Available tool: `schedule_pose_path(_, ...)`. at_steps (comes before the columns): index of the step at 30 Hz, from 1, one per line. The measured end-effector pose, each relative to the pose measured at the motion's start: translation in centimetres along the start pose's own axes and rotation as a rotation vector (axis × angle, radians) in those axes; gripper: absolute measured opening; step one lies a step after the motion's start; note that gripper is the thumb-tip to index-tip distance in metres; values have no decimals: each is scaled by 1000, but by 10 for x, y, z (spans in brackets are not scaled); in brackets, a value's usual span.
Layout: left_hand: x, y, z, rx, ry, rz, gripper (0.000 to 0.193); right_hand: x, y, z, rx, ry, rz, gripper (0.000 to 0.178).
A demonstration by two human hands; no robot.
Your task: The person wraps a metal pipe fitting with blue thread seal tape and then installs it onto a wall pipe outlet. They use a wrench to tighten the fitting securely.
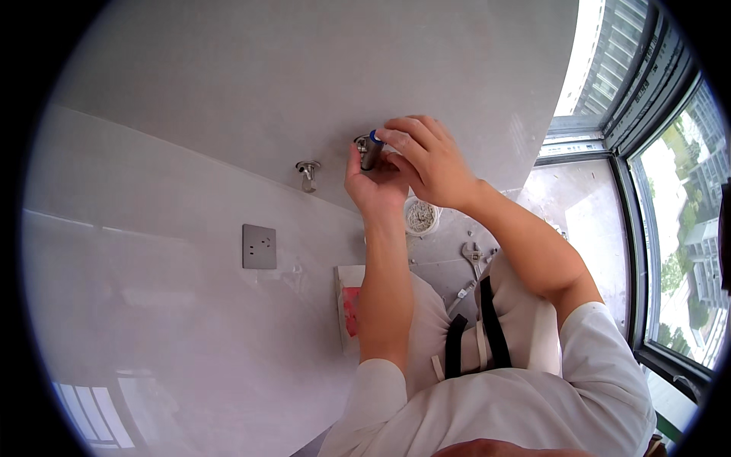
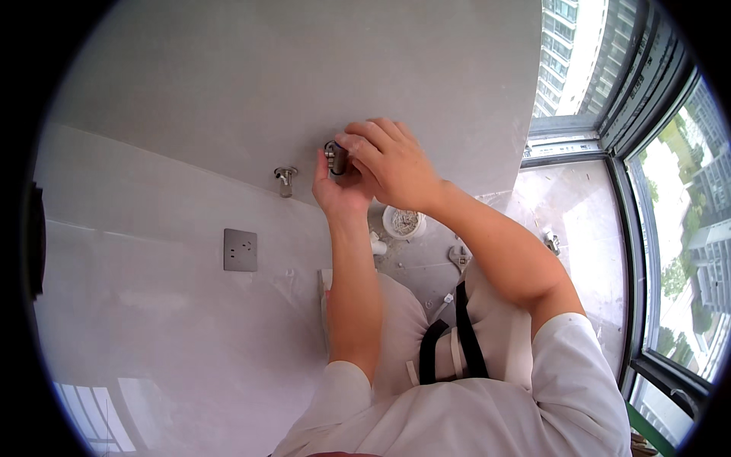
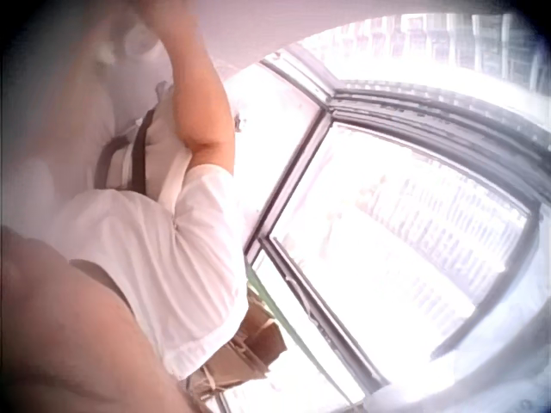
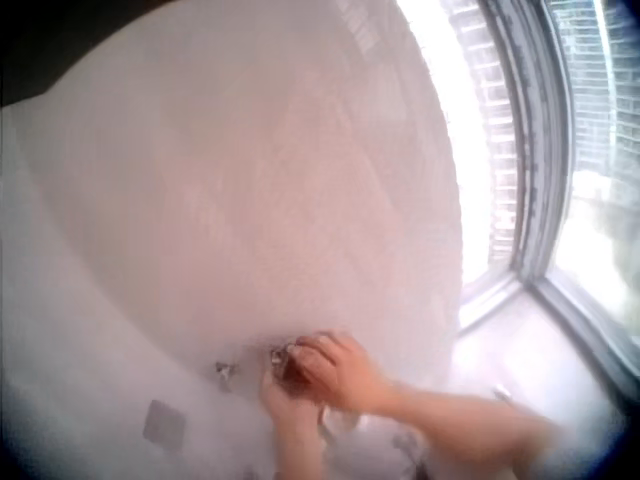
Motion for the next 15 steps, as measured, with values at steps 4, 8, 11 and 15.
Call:
schedule_pose_path(4,-9,-12,-2,-339,252,-6,20,1,-13,9,-16,47,72,43)
schedule_pose_path(8,-7,-17,1,-587,444,50,19,6,-14,11,-15,56,54,42)
schedule_pose_path(11,-11,-20,8,-825,573,-42,22,6,-8,15,-24,76,22,41)
schedule_pose_path(15,-11,-18,4,-1016,815,-259,37,9,5,20,-40,104,-10,40)
Point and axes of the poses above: each hand's wrist, its own x-axis away from the middle knuckle, its own y-axis out of the palm, z = x × y, the point moved 2 cm from there along -x, towards the middle knuckle, and after that the axes turned 10 degrees about x, right-handed, at the moved point
